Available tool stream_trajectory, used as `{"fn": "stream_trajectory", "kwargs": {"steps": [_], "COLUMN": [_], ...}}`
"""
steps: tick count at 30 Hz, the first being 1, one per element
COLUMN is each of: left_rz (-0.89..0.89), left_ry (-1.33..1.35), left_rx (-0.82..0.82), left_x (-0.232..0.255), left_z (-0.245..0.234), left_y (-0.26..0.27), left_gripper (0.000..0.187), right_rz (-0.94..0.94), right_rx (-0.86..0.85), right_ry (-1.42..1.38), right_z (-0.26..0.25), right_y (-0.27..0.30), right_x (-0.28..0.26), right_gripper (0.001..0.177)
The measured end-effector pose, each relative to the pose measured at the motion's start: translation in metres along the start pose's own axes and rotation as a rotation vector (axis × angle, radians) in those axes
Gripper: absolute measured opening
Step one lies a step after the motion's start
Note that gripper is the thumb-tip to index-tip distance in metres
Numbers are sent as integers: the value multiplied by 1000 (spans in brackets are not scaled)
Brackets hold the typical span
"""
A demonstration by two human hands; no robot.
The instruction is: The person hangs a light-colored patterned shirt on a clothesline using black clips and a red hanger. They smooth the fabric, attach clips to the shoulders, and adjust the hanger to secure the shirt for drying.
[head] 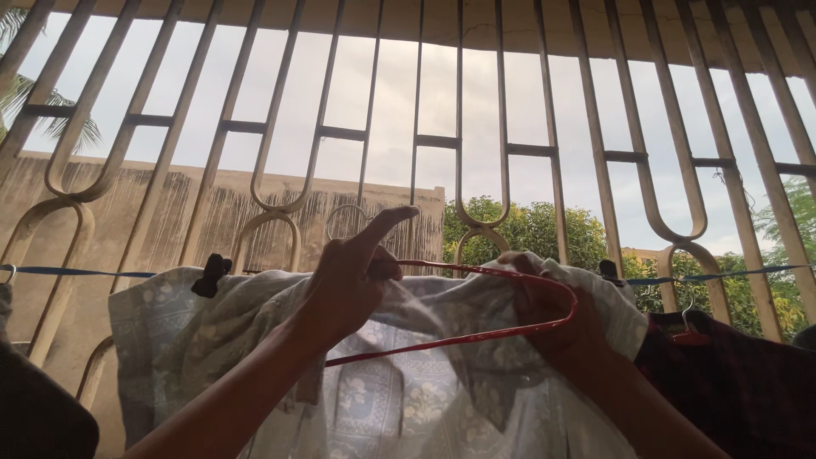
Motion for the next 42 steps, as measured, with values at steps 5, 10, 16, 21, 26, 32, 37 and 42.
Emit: {"fn": "stream_trajectory", "kwargs": {"steps": [5, 10, 16, 21, 26, 32, 37, 42], "left_rz": [17, -5, 6, 38, -28, -41, -51, 70], "left_ry": [-18, -21, -28, -39, -41, -157, -502, -921], "left_rx": [26, 16, 17, 30, -16, -189, -254, -131], "left_x": [-13, -18, -17, -14, -9, -4, -4, 4], "left_z": [-1, 1, -1, -7, -12, -4, 11, 32], "left_y": [5, 1, 1, 0, 4, 4, 4, 3], "left_gripper": [80, 79, 74, 72, 65, 62, 64, 70], "right_rz": [360, 212, 179, 325, 441, 523, 846, 733], "right_rx": [-305, -529, -628, -480, -220, -81, 3, 71], "right_ry": [-200, -131, 81, 14, -358, -366, -384, -368], "right_z": [-7, -21, -17, -6, -8, -41, -64, -72], "right_y": [24, 33, 32, 36, 21, -24, -49, -52], "right_x": [-16, -38, -32, 1, 30, 3, -28, -51], "right_gripper": [83, 138, 127, 88, 67, 84, 58, 48]}}
Point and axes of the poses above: each hand's wrist, its own y-axis away from the middle knuckle, its own z-axis out of the palm, x = y × z, the point moved 2 cm from there along -y, towards the middle knuckle, and after that the axes turned 5 degrees about -y, right-handed, at the moved point
